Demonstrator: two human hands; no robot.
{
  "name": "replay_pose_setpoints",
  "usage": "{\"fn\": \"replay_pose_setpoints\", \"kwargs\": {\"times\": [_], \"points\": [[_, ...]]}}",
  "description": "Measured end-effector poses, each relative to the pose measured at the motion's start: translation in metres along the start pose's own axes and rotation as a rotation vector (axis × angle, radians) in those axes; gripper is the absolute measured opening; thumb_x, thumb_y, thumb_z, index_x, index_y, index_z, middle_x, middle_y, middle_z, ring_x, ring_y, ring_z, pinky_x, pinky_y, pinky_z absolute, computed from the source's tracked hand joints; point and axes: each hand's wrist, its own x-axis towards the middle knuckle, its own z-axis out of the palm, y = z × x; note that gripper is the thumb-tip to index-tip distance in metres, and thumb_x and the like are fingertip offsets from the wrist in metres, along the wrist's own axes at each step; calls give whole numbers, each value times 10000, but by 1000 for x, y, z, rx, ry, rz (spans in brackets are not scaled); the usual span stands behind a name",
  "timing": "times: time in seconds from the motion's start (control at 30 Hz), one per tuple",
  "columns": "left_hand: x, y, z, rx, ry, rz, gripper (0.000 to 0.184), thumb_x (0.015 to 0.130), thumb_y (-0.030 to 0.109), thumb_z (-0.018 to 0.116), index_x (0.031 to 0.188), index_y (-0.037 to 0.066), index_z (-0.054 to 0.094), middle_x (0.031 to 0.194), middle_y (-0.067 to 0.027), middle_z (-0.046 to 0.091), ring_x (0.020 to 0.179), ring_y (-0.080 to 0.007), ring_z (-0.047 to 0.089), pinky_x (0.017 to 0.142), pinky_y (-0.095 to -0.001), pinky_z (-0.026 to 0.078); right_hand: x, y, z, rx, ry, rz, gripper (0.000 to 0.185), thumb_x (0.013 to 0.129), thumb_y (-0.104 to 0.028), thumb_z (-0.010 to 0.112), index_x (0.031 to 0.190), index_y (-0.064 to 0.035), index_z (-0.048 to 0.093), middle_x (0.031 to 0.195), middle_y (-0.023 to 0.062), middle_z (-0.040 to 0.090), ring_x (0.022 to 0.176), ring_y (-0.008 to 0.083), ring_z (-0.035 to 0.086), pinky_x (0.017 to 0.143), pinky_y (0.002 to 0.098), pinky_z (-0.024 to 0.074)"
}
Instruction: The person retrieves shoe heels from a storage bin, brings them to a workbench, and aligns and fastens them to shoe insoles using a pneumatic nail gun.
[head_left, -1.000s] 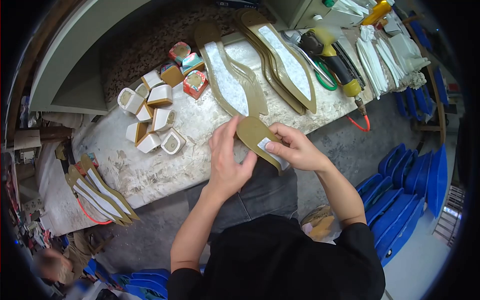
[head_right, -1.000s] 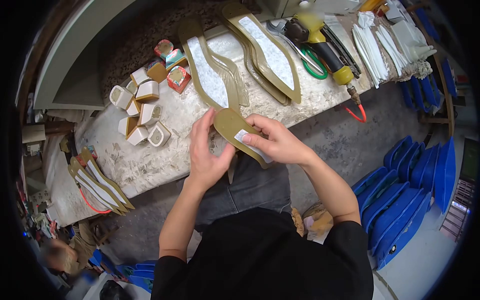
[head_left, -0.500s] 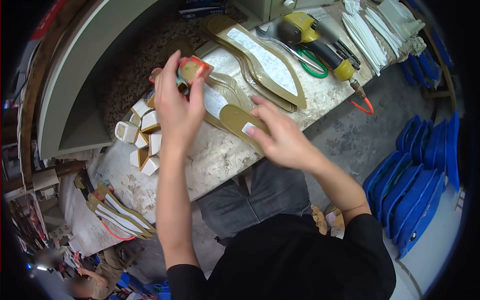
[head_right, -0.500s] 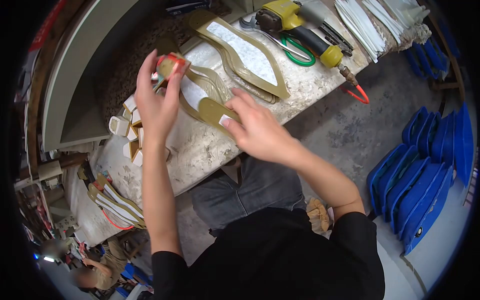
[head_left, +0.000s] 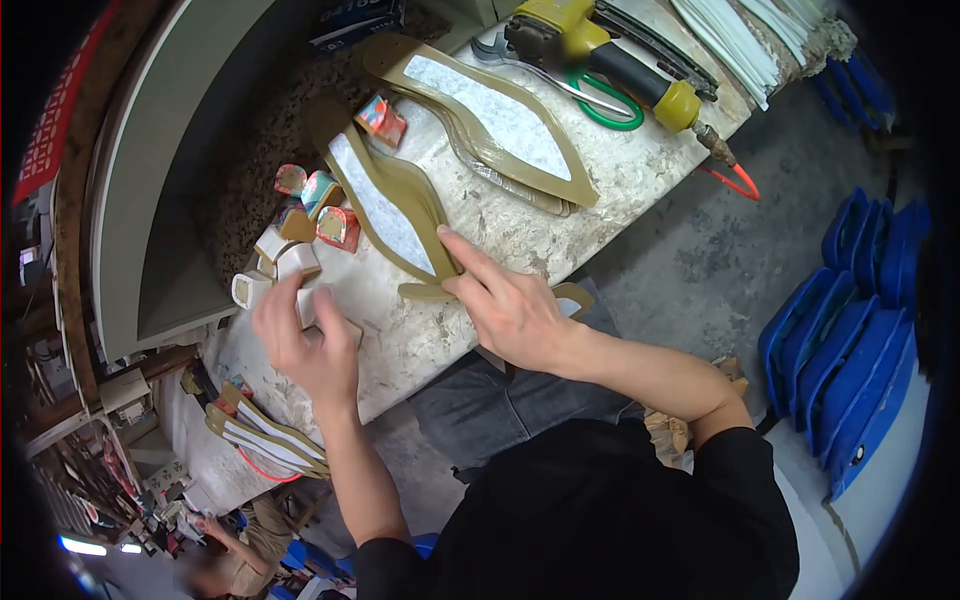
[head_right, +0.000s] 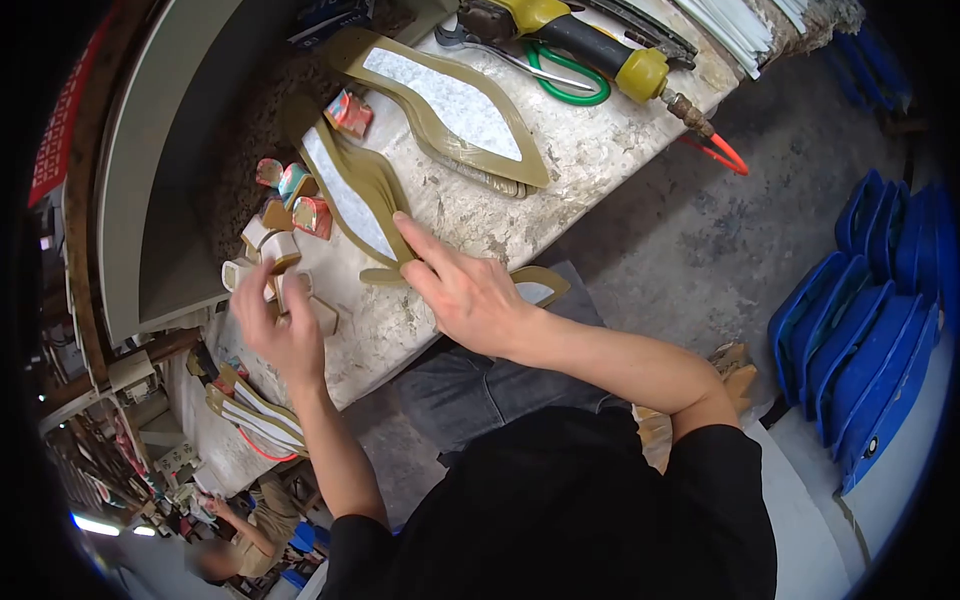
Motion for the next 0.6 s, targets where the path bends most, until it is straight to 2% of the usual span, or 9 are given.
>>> {"fn": "replay_pose_setpoints", "kwargs": {"times": [0.07, 0.2, 0.23, 0.37, 0.43, 0.47, 0.53, 0.6], "points": [[-31, -12, -19, 45, -16, -66, 375, 872, 42, 738, 1246, 30, 708, 1209, -130, 694, 1124, -305, 601, 999, -382, 482, -1, -3, 3, 14, 24, -43, 181, 863, 16, 682, 1030, 9, 611, 1590, 368, 418, 762, 368, 750, 548, 379, 595], [-74, -28, -35, 158, -248, -151, 375, 903, 143, 756, 1260, 39, 705, 1318, -161, 627, 1219, -333, 535, 1061, -430, 434, 1, -15, 2, -4, 39, -21, 209, 844, -37, 673, 1008, 2, 549, 1585, 358, 413, 604, 352, 693, 507, 441, 554], [-73, -27, -38, 162, -240, -149, 375, 903, 143, 756, 1260, 39, 705, 1318, -161, 627, 1219, -333, 535, 1061, -430, 434, 4, -17, 2, -3, 43, -28, 209, 844, -37, 673, 1008, 2, 549, 1585, 358, 413, 604, 352, 693, 507, 441, 554], [-66, -11, -43, 185, -369, -87, 454, 900, 245, 783, 1299, 50, 687, 1410, -177, 563, 1289, -357, 476, 1113, -470, 379, 11, -30, -3, -67, -173, 143, 182, 876, -48, 661, 1013, 4, 553, 1576, 327, 435, 669, 340, 697, 508, 445, 552], [-58, -1, -52, 144, -441, -33, 539, 865, 260, 816, 1335, 45, 665, 1393, -168, 587, 1274, -356, 494, 1121, -466, 365, 9, -27, -8, 56, -41, 122, 200, 921, -42, 666, 1112, -6, 615, 1447, 310, 586, 725, 296, 711, 619, 374, 574], [-58, -2, -49, 150, -429, -52, 539, 865, 260, 816, 1335, 45, 665, 1393, -168, 587, 1274, -356, 494, 1121, -466, 365, 8, -24, -16, 61, -54, 103, 200, 921, -42, 666, 1112, -6, 615, 1447, 310, 586, 725, 296, 711, 619, 374, 574], [-64, -8, -45, 81, -402, -95, 586, 840, 264, 838, 1344, 31, 651, 1382, -160, 609, 1251, -349, 526, 1129, -467, 355, 10, -22, -43, 259, -4, 196, 232, 978, -59, 645, 1206, -24, 619, 1204, 213, 707, 738, 218, 680, 661, 299, 542], [-67, -7, -37, 11, -300, -51, 562, 830, 219, 839, 1321, 18, 654, 1356, -158, 639, 1214, -339, 567, 1096, -458, 410, 12, -31, -75, 565, -122, 550, 223, 1035, -73, 618, 1249, -11, 613, 1007, 93, 714, 773, 131, 636, 718, 225, 500]]}}
